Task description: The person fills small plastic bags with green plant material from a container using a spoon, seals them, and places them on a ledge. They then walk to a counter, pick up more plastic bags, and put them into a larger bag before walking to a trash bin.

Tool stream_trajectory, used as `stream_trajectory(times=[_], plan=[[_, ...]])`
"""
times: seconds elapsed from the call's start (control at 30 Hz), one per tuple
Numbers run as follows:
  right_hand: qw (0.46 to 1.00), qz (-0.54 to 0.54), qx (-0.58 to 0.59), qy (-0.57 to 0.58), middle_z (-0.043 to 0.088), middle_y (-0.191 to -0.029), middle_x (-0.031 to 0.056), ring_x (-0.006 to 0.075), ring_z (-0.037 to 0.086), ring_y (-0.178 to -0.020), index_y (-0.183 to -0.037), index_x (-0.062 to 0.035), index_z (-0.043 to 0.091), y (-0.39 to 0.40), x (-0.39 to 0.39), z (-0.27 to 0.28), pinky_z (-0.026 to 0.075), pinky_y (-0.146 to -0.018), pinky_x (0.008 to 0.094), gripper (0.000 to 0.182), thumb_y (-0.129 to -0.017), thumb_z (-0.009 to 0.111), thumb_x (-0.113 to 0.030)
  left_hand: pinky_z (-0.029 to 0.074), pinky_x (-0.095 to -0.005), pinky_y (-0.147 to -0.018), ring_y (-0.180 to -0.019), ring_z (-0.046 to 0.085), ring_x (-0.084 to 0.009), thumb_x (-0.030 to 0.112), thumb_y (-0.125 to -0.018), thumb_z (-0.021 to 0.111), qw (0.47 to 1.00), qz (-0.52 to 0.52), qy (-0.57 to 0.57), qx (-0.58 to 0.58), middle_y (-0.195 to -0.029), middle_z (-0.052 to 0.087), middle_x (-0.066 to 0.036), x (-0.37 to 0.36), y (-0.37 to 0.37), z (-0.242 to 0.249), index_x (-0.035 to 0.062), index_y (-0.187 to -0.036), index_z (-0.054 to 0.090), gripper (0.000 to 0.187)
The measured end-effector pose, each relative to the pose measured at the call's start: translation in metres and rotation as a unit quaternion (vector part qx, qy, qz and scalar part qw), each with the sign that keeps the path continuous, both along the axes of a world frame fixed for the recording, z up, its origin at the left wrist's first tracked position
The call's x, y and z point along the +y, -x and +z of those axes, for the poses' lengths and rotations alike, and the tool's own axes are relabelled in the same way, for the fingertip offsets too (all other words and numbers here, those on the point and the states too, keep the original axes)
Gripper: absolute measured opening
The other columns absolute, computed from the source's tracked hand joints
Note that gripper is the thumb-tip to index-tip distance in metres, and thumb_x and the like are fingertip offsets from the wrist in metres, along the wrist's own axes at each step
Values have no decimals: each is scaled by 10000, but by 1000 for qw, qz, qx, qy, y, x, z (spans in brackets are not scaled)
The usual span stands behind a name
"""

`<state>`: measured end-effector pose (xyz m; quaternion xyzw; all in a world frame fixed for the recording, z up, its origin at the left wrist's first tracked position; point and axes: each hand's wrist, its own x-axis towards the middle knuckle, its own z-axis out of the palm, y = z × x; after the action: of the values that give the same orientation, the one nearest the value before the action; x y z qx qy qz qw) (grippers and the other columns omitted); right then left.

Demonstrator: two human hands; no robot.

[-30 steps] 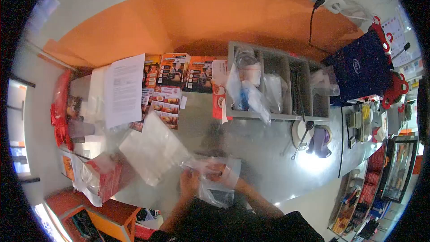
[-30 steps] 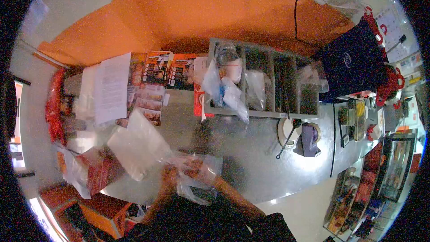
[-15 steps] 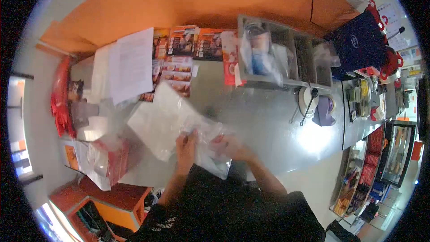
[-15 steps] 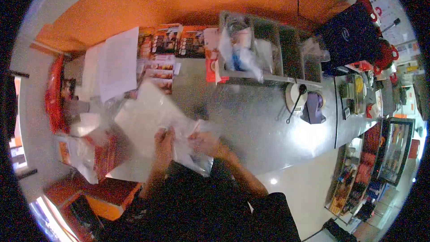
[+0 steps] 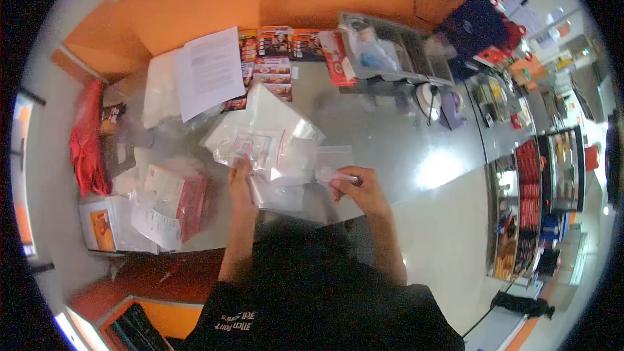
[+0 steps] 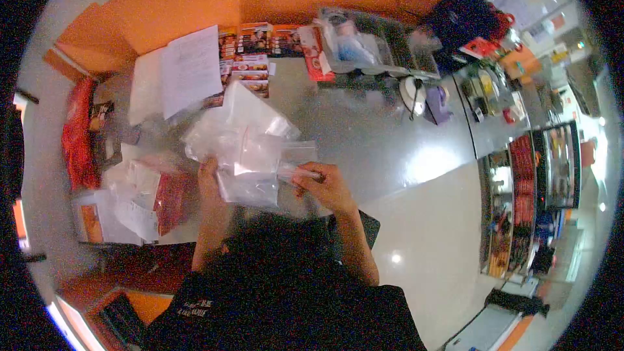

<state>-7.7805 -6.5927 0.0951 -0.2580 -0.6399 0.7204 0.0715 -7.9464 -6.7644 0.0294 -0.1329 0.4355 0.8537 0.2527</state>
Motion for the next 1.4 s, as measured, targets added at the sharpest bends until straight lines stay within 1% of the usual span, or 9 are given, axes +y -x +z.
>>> stream_trajectory(times=[0.07,0.27,0.5,0.6,0.87,0.97,1.07,1.27,1.4], plan=[[999,-37,6,3,619,-702,97,157,592,-609,-868,82,613,-15,-18,8,502,-573,292,171,-843,637,-86,515,-280,-597,-758,610,-143,174,-894,549,996,-46,-72,-35,-969,621,-73,-10,-5,0,22,-1065,567,230],[978,-210,-6,1,627,-818,118,173,608,-695,-976,61,593,-55,-46,13,513,-647,308,241,-866,617,-153,532,-307,-655,-803,620,-169,167,-889,546,987,-157,-33,-13,-988,614,-89,-23,-24,-19,15,-1128,539,283],[861,-440,149,207,581,-1054,100,194,579,-927,-1136,17,520,-82,-86,2,520,-758,348,330,-899,573,-206,518,-271,-622,-741,602,-125,109,-871,574,970,-222,-87,58,-927,627,-56,13,-76,-2,27,-1111,557,254],[849,-449,137,243,567,-1015,60,159,559,-903,-1131,-8,530,-102,-89,8,505,-736,317,284,-909,551,-184,511,-260,-617,-720,595,-113,91,-860,590,963,-249,-46,97,-879,627,-41,16,-96,-18,26,-1082,563,232],[804,-478,197,294,574,-916,5,116,560,-780,-1085,-50,540,-160,-98,-8,491,-682,271,187,-915,538,-129,449,-225,-579,-676,565,-86,47,-820,643,896,-346,157,231,-824,613,-25,4,-150,44,19,-988,569,186],[791,-483,218,305,568,-911,4,105,551,-772,-1103,-52,534,-173,-99,-4,491,-695,262,197,-914,539,-109,421,-221,-554,-664,546,-81,30,-802,658,923,-314,88,203,-803,611,-18,13,-166,40,27,-950,583,166],[795,-472,234,301,560,-917,7,100,542,-767,-1142,-45,522,-181,-104,0,487,-695,254,228,-919,528,-91,421,-226,-579,-669,537,-78,48,-793,672,923,-319,51,209,-816,611,-20,16,-161,-30,31,-931,599,156],[802,-478,250,256,560,-946,33,115,544,-804,-1166,-18,514,-190,-103,0,492,-658,267,259,-918,531,-92,438,-248,-643,-708,541,-107,100,-807,651,946,-258,93,175,-874,601,-15,26,-150,-22,26,-1001,604,213],[838,-478,193,182,577,-947,59,133,564,-800,-1131,4,528,-195,-109,2,498,-633,282,250,-904,554,-99,442,-259,-672,-765,538,-114,109,-828,619,892,-336,177,247,-904,599,-12,31,-140,-29,14,-1084,571,277]])
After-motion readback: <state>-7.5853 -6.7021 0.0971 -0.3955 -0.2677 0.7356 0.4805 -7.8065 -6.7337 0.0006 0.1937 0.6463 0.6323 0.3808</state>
